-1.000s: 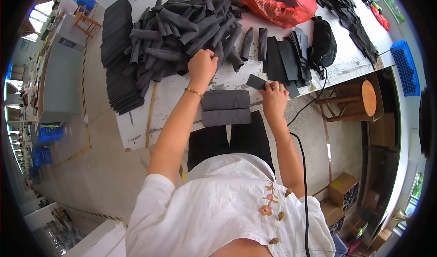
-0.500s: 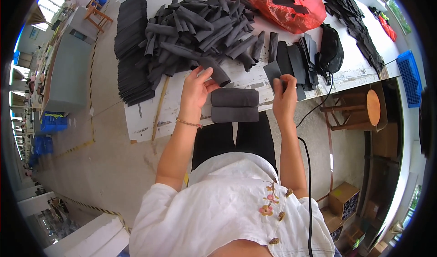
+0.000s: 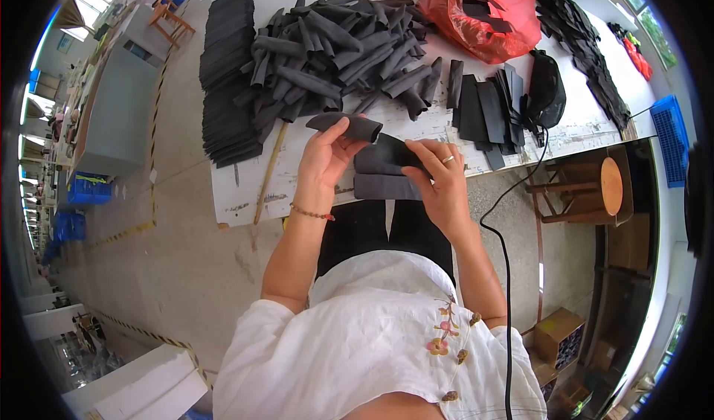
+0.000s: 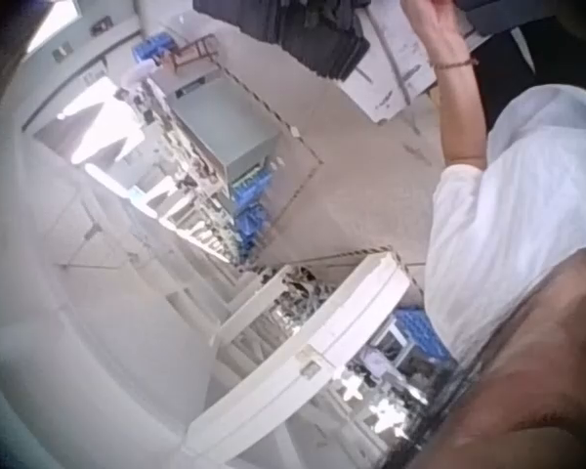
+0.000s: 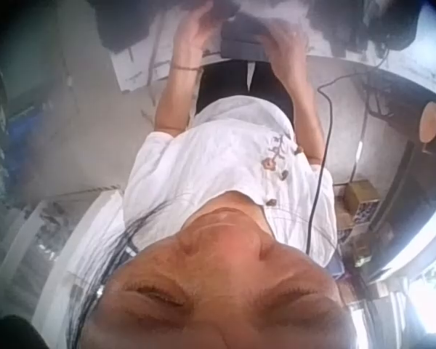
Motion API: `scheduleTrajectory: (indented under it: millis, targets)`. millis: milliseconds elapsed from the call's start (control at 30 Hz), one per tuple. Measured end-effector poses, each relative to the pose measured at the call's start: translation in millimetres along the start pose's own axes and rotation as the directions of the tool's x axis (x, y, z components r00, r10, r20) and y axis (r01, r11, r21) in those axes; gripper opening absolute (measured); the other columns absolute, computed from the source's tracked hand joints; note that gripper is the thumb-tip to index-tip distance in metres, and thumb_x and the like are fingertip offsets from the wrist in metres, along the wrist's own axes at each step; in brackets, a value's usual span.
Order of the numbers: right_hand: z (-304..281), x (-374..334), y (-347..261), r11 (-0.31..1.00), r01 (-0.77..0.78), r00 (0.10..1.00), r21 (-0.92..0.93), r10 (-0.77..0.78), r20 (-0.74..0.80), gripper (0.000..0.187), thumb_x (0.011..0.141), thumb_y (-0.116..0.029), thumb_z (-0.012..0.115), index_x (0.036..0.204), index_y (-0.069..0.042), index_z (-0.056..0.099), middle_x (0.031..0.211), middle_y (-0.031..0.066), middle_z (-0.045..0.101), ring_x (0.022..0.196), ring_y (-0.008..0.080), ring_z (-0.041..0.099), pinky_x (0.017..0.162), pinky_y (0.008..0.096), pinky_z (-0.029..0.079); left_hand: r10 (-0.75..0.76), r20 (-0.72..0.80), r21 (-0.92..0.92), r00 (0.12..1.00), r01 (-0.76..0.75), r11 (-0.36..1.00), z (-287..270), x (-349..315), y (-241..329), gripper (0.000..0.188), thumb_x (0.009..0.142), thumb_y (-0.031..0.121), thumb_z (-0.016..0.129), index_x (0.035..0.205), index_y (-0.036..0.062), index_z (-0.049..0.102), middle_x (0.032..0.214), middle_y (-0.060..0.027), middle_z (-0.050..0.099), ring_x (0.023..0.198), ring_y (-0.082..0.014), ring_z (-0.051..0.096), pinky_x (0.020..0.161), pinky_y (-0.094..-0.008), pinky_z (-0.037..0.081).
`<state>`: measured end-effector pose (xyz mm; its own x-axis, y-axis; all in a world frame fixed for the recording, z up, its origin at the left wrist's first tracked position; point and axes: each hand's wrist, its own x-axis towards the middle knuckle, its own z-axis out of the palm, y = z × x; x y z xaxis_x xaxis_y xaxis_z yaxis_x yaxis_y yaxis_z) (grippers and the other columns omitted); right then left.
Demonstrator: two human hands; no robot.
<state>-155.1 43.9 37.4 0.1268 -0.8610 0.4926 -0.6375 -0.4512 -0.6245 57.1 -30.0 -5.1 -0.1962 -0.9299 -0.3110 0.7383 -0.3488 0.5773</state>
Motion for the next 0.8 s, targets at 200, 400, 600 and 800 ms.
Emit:
scheduleTrajectory:
  millis: [200,400,600,800]
  targets:
    - [2.8,11.9,1.0,0.985,0.065,0.995,-0.163,-0.077,-0.070,0.027,0.076,-0.010,0.072,0.103,-0.010,0.069,0.095,0.0023,0.061,0.088,0.0240,0.054,0.078,0.0380,0.039,-0.020,0.037,0.030,0.999,0.018,0.999,1.6,-2.8,1.7,0.018,0.090,0.009,0.064,0.106,0.0021,0.061,0.114,-0.0183,0.064,0.100,-0.0253,0.066,0.083,-0.0388,0.059]
    - [4.8,17.9,-0.9,0.950,0.136,0.982,-0.280,-0.166,-0.087,0.026,0.074,-0.009,0.073,0.099,-0.012,0.070,0.093,-0.0001,0.060,0.086,0.0220,0.055,0.078,0.0379,0.040,-0.014,0.029,0.047,0.999,0.012,0.999,6.6,-8.4,2.3,0.019,0.090,0.009,0.063,0.107,0.0042,0.057,0.111,-0.0200,0.064,0.099,-0.0293,0.066,0.083,-0.0418,0.058]
    - [11.8,23.0,-10.3,0.932,0.168,0.972,-0.320,-0.211,-0.106,0.031,0.072,-0.008,0.074,0.102,-0.011,0.069,0.095,-0.0007,0.060,0.087,0.0214,0.055,0.079,0.0376,0.040,0.084,0.038,0.100,0.996,-0.088,0.991,27.5,-22.4,0.7,0.030,0.089,0.006,0.064,0.116,0.0027,0.051,0.110,-0.0211,0.063,0.100,-0.0302,0.066,0.084,-0.0433,0.058]
    - [17.5,23.6,-10.3,0.937,0.168,0.961,-0.307,-0.225,-0.160,0.035,0.070,-0.007,0.074,0.104,-0.010,0.068,0.096,-0.0010,0.060,0.086,0.0212,0.055,0.078,0.0370,0.040,0.201,0.037,0.121,0.979,-0.204,0.971,37.9,-33.0,7.1,0.030,0.093,0.010,0.059,0.119,-0.0014,0.049,0.109,-0.0217,0.063,0.098,-0.0316,0.066,0.083,-0.0450,0.058]
